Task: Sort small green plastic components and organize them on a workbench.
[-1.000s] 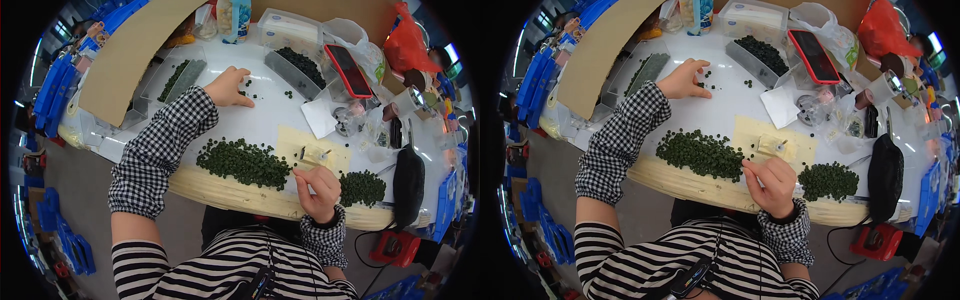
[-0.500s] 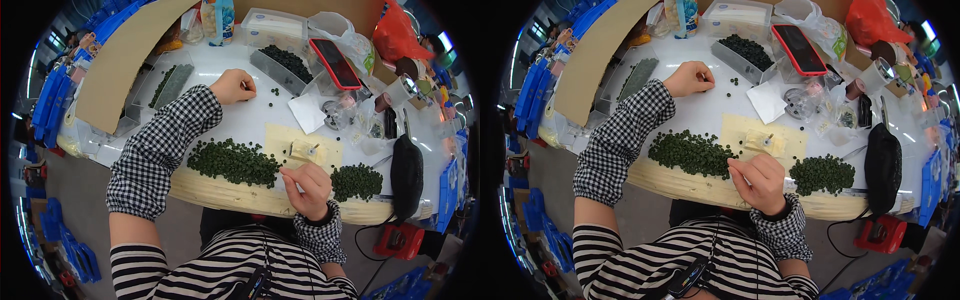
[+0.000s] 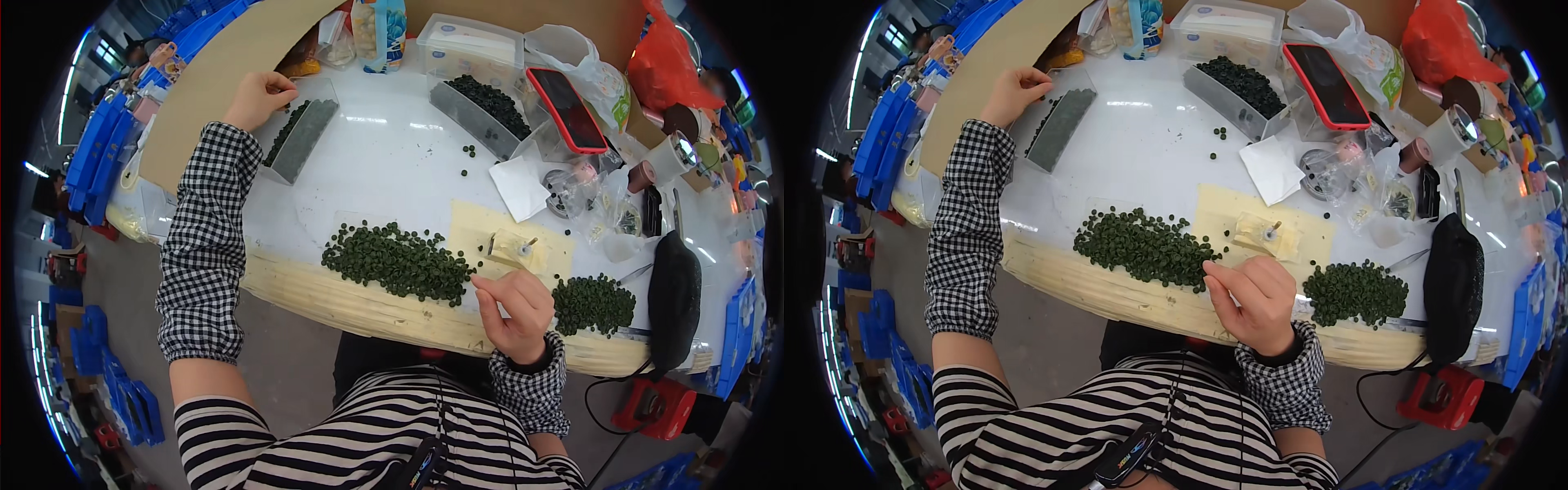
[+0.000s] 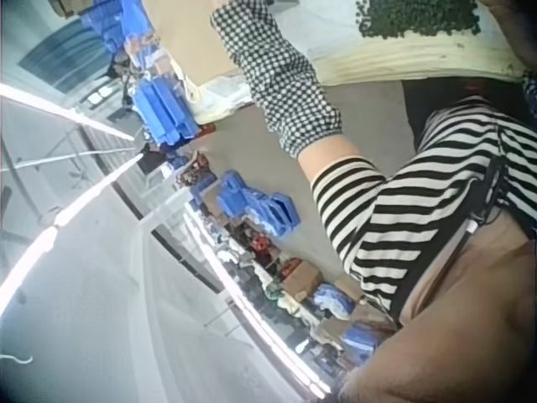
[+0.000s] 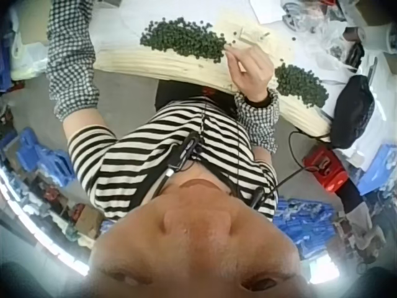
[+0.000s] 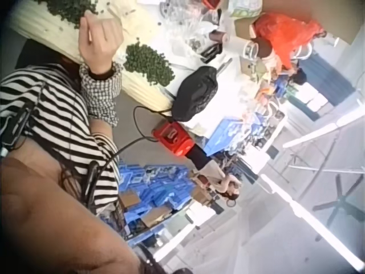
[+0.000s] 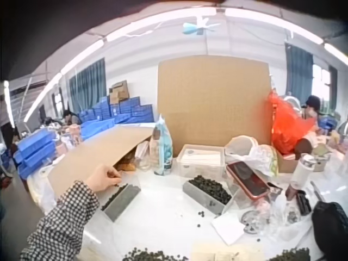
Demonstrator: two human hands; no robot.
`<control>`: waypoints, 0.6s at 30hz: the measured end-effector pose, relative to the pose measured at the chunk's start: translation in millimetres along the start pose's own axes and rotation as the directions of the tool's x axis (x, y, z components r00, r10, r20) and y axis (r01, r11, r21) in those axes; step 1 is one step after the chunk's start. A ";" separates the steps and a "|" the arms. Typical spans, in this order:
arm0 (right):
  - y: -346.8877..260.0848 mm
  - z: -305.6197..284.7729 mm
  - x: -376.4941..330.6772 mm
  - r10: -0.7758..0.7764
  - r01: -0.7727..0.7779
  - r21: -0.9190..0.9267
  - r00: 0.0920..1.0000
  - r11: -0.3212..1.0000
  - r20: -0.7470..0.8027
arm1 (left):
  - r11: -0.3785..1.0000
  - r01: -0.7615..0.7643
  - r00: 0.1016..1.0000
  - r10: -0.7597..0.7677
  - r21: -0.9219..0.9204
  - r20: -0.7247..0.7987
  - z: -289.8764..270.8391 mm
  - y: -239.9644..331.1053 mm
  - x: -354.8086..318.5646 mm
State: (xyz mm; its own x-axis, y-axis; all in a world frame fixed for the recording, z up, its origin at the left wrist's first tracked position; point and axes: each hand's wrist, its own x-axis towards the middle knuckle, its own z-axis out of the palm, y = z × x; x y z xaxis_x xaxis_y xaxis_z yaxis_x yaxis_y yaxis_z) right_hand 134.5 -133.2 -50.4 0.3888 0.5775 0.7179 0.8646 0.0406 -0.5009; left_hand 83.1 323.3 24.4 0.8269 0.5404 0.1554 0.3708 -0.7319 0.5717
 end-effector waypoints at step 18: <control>0.9 0.9 -1.8 0.043 -0.043 -0.039 0.999 0.998 -0.005 | 0.926 -0.374 0.826 0.353 -0.040 0.439 121.6 91.7 -40.4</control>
State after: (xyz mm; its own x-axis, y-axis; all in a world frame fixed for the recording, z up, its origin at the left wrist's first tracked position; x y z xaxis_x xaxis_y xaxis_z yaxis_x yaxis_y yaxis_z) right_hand 134.4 -133.5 -52.6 0.4273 0.5744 0.6982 0.8588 -0.0164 -0.5121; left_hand 135.0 183.9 -27.5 0.9997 0.0059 -0.0236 0.0170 -0.8638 0.5035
